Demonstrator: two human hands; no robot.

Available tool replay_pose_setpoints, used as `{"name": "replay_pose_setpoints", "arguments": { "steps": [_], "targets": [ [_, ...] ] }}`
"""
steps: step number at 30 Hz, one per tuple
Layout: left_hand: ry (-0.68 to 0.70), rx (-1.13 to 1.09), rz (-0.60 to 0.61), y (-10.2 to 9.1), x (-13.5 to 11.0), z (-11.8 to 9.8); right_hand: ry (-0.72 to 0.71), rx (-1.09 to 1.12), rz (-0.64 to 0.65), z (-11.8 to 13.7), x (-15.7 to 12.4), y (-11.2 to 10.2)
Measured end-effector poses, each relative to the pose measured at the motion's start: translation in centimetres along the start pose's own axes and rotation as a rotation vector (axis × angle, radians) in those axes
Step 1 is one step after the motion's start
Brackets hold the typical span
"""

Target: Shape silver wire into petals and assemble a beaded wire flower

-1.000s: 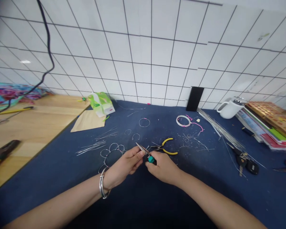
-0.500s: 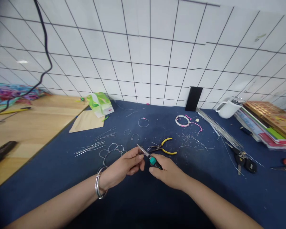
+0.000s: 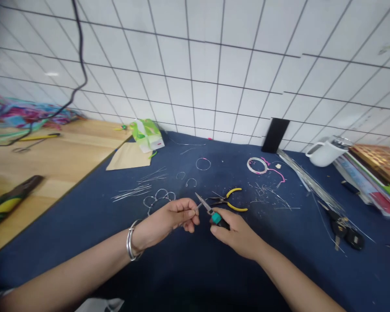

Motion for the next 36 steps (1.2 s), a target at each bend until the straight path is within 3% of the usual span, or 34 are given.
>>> {"name": "replay_pose_setpoints", "arguments": {
  "steps": [3,8,11,14,18,24,29,32,36],
  "targets": [
    [0.1,0.179,-0.135,-2.6,-3.2,-2.0,0.033,0.016,-0.007,-1.0,-0.3,0.2],
    [0.448,0.334,-0.631,-9.0,-12.9,-5.4,0.09,-0.024,0.033,-2.3,-0.3,0.7],
    [0.503,0.378,-0.846,-12.0,-17.6,-4.5,0.138,-0.077,0.044,-3.2,-0.3,0.9],
    [0.434,0.356,-0.891,-13.9,-19.4,-2.6,0.156,-0.092,0.047,-4.0,-0.4,0.9],
    [0.381,0.282,-0.843,-14.5,-19.5,-1.2,0.122,-0.145,0.012,-4.1,-0.4,0.6],
    [0.362,0.284,-0.846,-14.2,-19.6,-1.4,0.109,-0.174,0.008,-3.0,-0.3,0.9],
    [0.346,0.278,-0.853,-13.6,-19.3,-1.9,0.125,-0.151,0.03,-3.6,-0.3,1.0],
    [0.343,0.239,-0.767,-11.9,-17.0,-2.7,0.133,-0.127,0.039,-4.2,-0.4,1.1],
    [0.261,0.078,-0.437,-7.2,-10.6,-2.9,0.087,-0.127,0.045,-3.2,-0.5,1.1]
  ]
}}
Point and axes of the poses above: each hand's wrist, its own x-axis towards the middle knuckle, its own y-axis out of the palm, z = x × y, the point moved 9 cm from there along x, towards the middle knuckle, and after that the axes turned 11 degrees about z, right-handed, at the moved point
